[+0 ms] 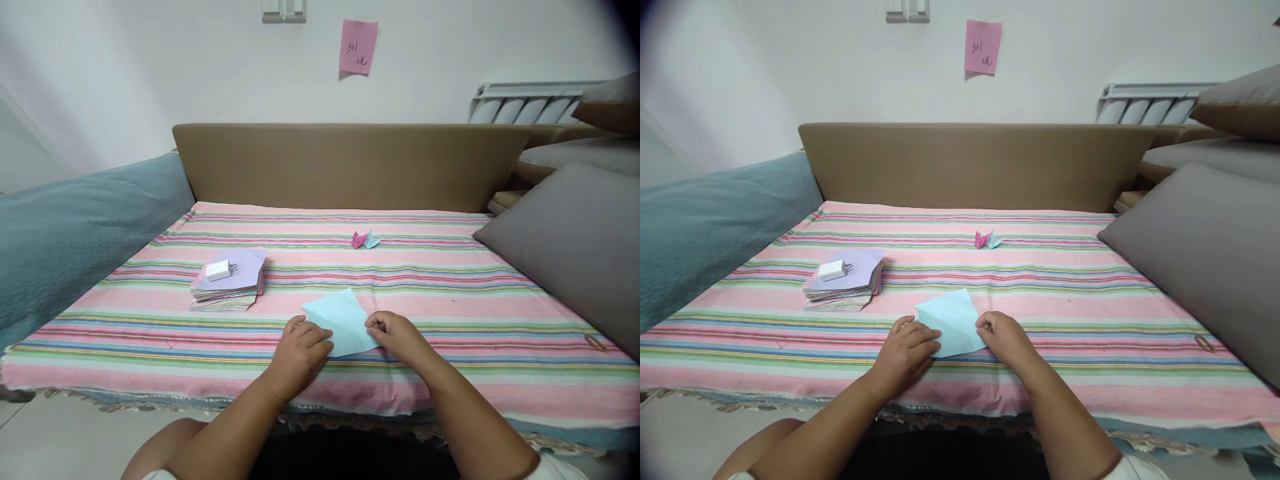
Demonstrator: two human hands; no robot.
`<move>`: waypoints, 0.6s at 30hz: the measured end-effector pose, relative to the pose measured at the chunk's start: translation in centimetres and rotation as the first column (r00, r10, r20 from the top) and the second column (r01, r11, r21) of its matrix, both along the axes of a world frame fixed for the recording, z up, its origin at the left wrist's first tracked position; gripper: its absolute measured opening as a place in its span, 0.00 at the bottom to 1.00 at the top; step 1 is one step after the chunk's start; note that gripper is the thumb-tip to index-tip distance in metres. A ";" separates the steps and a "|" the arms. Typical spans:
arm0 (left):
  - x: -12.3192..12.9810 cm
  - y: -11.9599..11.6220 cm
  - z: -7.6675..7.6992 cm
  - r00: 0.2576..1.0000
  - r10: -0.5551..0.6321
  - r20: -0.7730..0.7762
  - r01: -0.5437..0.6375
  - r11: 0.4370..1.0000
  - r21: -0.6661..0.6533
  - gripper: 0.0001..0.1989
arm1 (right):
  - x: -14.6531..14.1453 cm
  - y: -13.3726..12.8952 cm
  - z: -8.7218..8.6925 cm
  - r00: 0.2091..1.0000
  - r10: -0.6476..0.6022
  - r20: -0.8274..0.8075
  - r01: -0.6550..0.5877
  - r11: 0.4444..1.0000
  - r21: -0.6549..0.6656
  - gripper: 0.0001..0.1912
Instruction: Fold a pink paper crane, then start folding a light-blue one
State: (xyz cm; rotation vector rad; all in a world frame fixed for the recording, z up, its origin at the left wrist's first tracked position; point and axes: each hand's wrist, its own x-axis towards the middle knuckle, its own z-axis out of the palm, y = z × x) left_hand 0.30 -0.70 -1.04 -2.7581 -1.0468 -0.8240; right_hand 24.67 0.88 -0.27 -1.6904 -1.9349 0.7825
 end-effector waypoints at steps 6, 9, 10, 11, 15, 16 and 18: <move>-0.6 0.6 0.0 0.998 0.070 0.005 -0.070 0.996 0.054 0.09 | 0.1 -0.6 0.6 0.999 0.014 -0.031 -0.018 0.990 -0.140 0.09; -0.8 0.8 -0.1 0.995 0.085 0.043 -0.089 0.991 0.099 0.08 | 0.1 -0.8 0.7 0.998 0.022 -0.053 -0.031 0.982 -0.188 0.10; -0.9 0.9 -0.2 0.994 0.092 0.051 -0.097 0.990 0.106 0.08 | 0.1 -0.9 0.7 0.998 0.026 -0.058 -0.037 0.981 -0.193 0.10; -0.9 1.0 -0.2 0.994 0.100 0.051 -0.105 0.989 0.107 0.08 | 0.0 -1.0 0.7 0.997 0.034 -0.063 -0.045 0.980 -0.193 0.10; -1.4 1.3 -0.1 0.990 0.140 0.024 -0.142 0.987 0.077 0.08 | -0.2 -1.5 0.8 0.990 0.095 -0.104 -0.114 0.973 -0.198 0.09; -1.5 1.4 -0.2 0.989 0.150 0.015 -0.151 0.986 0.066 0.08 | -0.3 -1.6 0.8 0.987 0.114 -0.111 -0.135 0.969 -0.206 0.10; -1.9 1.7 -0.3 0.985 0.171 -0.004 -0.170 0.984 0.042 0.09 | -0.7 -1.9 0.9 0.982 0.153 -0.114 -0.175 0.958 -0.227 0.10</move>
